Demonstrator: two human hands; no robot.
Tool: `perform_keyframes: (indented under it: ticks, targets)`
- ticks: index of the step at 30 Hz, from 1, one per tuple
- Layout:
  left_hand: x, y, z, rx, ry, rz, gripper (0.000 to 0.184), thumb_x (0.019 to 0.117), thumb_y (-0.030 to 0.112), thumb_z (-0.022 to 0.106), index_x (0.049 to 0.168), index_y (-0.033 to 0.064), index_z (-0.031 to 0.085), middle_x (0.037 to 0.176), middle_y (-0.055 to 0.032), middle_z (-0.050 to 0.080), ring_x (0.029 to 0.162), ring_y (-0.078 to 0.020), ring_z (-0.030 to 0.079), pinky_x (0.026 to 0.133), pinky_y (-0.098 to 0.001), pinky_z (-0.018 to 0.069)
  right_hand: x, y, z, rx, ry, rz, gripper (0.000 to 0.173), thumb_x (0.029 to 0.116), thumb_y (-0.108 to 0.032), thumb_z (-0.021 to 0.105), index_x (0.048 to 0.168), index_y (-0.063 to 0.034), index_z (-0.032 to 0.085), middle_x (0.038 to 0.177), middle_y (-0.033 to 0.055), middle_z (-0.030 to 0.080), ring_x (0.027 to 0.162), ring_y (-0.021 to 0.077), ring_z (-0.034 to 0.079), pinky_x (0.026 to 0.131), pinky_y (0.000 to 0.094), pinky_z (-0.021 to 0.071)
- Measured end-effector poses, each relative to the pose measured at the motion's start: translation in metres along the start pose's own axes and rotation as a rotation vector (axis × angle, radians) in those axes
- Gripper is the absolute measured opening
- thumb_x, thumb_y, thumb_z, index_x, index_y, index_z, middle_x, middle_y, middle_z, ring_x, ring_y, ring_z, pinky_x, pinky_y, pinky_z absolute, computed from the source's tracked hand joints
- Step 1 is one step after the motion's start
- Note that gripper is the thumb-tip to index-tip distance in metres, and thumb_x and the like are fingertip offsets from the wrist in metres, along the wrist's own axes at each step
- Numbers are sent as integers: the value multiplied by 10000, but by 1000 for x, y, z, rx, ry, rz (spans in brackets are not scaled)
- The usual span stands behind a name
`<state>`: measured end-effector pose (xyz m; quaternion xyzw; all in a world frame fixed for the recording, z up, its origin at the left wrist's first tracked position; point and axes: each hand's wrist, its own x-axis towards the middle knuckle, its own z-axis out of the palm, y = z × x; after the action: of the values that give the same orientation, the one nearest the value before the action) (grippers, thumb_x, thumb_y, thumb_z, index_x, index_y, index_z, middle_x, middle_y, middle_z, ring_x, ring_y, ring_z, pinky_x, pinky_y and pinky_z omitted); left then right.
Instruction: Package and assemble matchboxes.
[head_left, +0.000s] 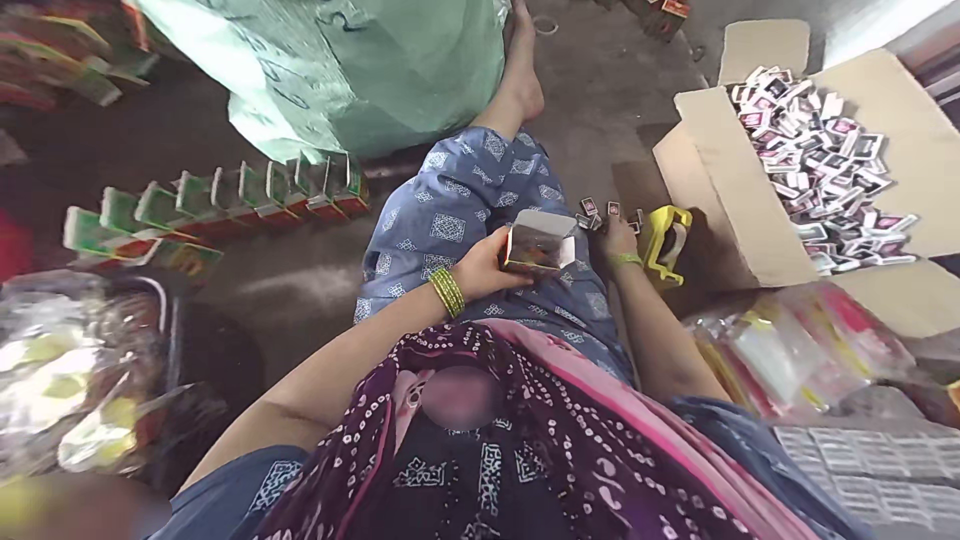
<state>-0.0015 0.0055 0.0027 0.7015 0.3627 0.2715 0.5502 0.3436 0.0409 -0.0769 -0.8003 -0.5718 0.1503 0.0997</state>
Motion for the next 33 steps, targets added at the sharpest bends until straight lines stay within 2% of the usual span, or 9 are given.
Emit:
perform_keyframes:
  ticks: [3, 6, 10, 13, 16, 19, 22, 28, 33]
  targets:
    - [2, 1, 2, -19, 34, -60, 811, 719, 186, 936, 1398, 63, 509, 1197, -67, 707, 1090, -117, 693, 990, -366, 583, -22, -6, -16, 101, -29, 123, 462, 900, -243, 758, 1251, 28, 626, 1149, 315, 665, 1099, 514, 635, 941, 713, 483]
    - [4, -2, 1, -25, 55, -103, 803, 727, 225, 934, 1382, 50, 505, 1145, -74, 721, 1038, -129, 714, 954, -375, 599, -37, -11, -33, 346, 45, 158, 395, 911, -216, 773, 1210, 20, 668, 1158, 268, 680, 1092, 416, 661, 965, 618, 515]
    - [3, -4, 2, -36, 76, -110, 819, 728, 242, 935, 1393, 46, 500, 1142, -86, 724, 1036, -142, 716, 959, -390, 598, -74, -43, -72, 818, 124, -105, 390, 974, -157, 686, 1352, -81, 627, 1292, 103, 657, 1156, 190, 650, 985, 410, 557]
    - [3, -4, 3, -41, 84, -104, 803, 721, 236, 937, 1373, 45, 510, 1113, -89, 730, 993, -149, 728, 917, -388, 615, -117, -91, -113, 982, -13, -437, 432, 961, -66, 682, 1384, -53, 592, 1230, 98, 689, 1027, 200, 718, 884, 401, 636]
    - [1, 0, 3, -12, 87, -95, 794, 723, 219, 934, 1365, 23, 511, 1121, -99, 724, 1011, -148, 720, 946, -391, 598, -137, -125, -123, 846, -69, -747, 355, 927, -54, 726, 1267, -11, 634, 1123, 77, 722, 944, 149, 724, 847, 352, 637]
    - [0, -1, 4, 22, 93, -47, 782, 719, 224, 933, 1349, 5, 524, 1116, -105, 723, 1024, -149, 713, 962, -390, 584, -138, -143, -110, 499, 55, -933, 206, 975, -128, 694, 1152, -24, 709, 1083, 65, 734, 970, 118, 712, 892, 311, 610]
    - [-3, -2, 3, 35, 76, -37, 799, 720, 238, 932, 1371, 24, 520, 1154, -96, 717, 1066, -143, 702, 991, -391, 573, -133, -149, -100, 251, 132, -964, 164, 1020, -158, 621, 1096, -75, 741, 1097, 61, 740, 1055, 177, 702, 980, 376, 568]
    - [-1, -2, 3, 126, 65, -34, 809, 723, 288, 927, 1369, 13, 525, 1155, -119, 712, 1078, -174, 697, 1000, -429, 561, -133, -145, -97, 26, 37, -969, 242, 1025, -146, 534, 1096, -125, 764, 1074, 41, 752, 1113, 225, 679, 1022, 485, 505]
    - [0, -6, 8, 147, 89, 43, 986, 752, 261, 904, 1506, -1, 324, 1355, -170, 594, 1223, -200, 623, 1073, -414, 510, -132, -137, -92, 1, 60, -989, 339, 963, -184, 493, 1146, -174, 778, 1065, 74, 680, 1073, 266, 615, 907, 507, 484]
